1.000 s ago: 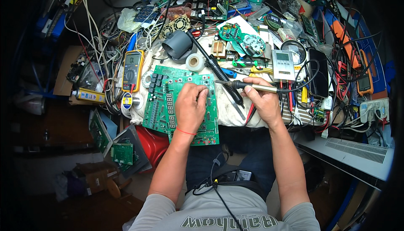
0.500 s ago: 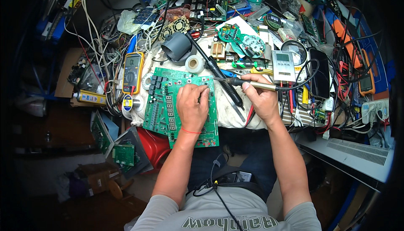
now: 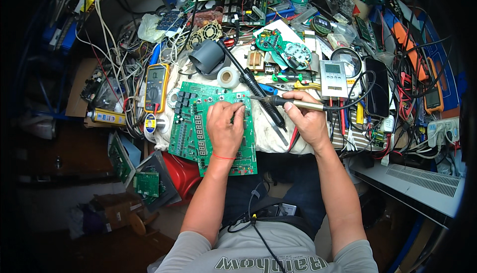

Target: The person retrieves a small component from a shelf, then strips and prepares a red wire. They insert the component into a green circuit board and solder it in place using a soldering iron and solder wire.

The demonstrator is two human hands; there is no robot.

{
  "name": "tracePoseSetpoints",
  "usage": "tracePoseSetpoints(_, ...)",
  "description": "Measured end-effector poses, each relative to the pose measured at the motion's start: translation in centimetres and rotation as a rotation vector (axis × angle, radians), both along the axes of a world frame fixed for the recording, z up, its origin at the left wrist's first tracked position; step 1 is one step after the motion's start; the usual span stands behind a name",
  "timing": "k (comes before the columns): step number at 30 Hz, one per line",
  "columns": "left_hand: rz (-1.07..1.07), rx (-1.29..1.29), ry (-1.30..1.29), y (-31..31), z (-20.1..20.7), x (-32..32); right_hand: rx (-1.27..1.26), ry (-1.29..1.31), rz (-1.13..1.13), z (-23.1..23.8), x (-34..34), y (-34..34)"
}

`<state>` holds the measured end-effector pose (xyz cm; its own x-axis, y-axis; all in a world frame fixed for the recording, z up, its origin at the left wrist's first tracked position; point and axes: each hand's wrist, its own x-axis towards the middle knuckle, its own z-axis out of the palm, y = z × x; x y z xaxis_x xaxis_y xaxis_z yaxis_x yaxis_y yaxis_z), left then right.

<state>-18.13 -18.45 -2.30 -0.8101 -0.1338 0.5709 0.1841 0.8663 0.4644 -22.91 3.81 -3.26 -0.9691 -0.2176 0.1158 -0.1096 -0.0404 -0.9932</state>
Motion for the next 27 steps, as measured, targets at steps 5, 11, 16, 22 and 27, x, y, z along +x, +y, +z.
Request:
tracePoseSetpoints(5,-0.002,-0.005,-0.014,-0.05,0.13,0.08,-0.008,-0.018,-0.002,0.09,0.02,-0.03)
tracePoseSetpoints(11,0.011,-0.017,-0.016,0.01,-0.02,0.14,-0.001,-0.031,0.003,0.27,0.12,-0.07)
tracePoseSetpoints(16,0.020,-0.017,-0.007,-0.01,-0.11,0.19,0.016,-0.020,0.002,0.28,0.10,-0.08)
tracePoseSetpoints(22,0.030,-0.020,-0.023,-0.05,-0.13,0.21,0.038,0.005,-0.004,0.24,0.07,-0.12)
tracePoseSetpoints(27,0.026,0.005,-0.025,-0.03,0.04,0.21,0.048,0.002,0.001,0.24,0.10,-0.06)
